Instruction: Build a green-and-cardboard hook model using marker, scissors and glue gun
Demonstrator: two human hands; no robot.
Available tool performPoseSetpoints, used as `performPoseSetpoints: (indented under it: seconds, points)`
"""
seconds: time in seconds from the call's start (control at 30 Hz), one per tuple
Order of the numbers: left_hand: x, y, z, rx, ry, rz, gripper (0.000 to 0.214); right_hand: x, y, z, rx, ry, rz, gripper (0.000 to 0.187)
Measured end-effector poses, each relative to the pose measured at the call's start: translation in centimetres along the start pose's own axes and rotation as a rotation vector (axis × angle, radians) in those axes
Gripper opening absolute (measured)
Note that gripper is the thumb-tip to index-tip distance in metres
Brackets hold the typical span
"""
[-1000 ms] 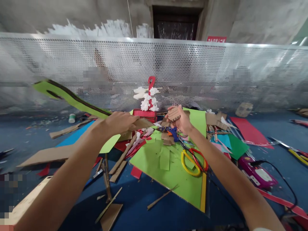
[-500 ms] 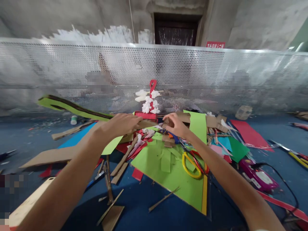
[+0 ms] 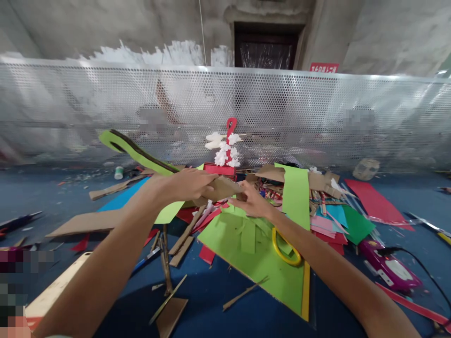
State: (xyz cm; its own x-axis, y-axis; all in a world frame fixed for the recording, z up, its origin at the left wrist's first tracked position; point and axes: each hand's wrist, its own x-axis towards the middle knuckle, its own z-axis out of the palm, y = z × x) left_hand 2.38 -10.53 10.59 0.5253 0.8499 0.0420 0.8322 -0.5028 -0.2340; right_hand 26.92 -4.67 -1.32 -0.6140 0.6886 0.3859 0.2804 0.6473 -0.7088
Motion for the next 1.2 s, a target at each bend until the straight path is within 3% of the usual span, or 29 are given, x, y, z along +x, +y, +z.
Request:
performPoseSetpoints:
  seconds: [0.23, 0.4, 0.5, 0.57, 0.67, 0.77, 0.87, 0.97, 1.07, 1.2]
  points:
    - [-0.1, 0.4, -0.1, -0.041, 0.053, 0.014, 0.036, 0.1, -1.3, 0.7, -0.016, 0.25, -0.033, 0.047]
    - [-0.2, 1.1, -0.6, -0.028, 0.211, -0.033, 0.037, 0.7, 0.6, -0.3, -0.034, 0.426, 0.008, 0.053]
    - [-0.9, 1.1, -1.8, -0.169, 0.374, -0.029, 0.031, 1.3, 2.9, -1.1, 0.209, 0.533, 0.04, 0.052]
    - [-1.8, 0.8, -2.8, -0.365, 0.413, 0.031, 0.029, 1.6, 4.1, -1.7, 0.44, 0.574, 0.068, 0.052]
    - [-3.0, 0.0, -3.8, -0.596, 0.279, 0.132, 0.036, 1.7, 4.9, -2.7, 0.656, 0.621, 0.078, 0.049]
    - [-3.1, -0.7, -3.5, -0.592, 0.185, 0.114, 0.041, 1.5, 4.8, -3.5, 0.71, 0.655, 0.081, 0.042]
    - [-2.1, -0.7, -2.5, -0.512, 0.342, 0.045, 0.041, 1.3, 4.8, -3.7, 0.693, 0.658, 0.072, 0.037]
    - [-1.0, -0.1, -1.5, -0.465, 0.49, 0.135, 0.049, 1.2, 4.9, -3.4, 0.685, 0.629, 0.06, 0.034]
    - [-0.5, 0.7, -0.9, -0.452, 0.573, 0.248, 0.048, 1.1, 4.7, -2.9, 0.693, 0.602, 0.048, 0.034]
    - [-0.1, 1.7, -0.2, -0.473, 0.628, 0.244, 0.039, 1.2, 4.0, -2.3, 0.748, 0.597, 0.025, 0.034]
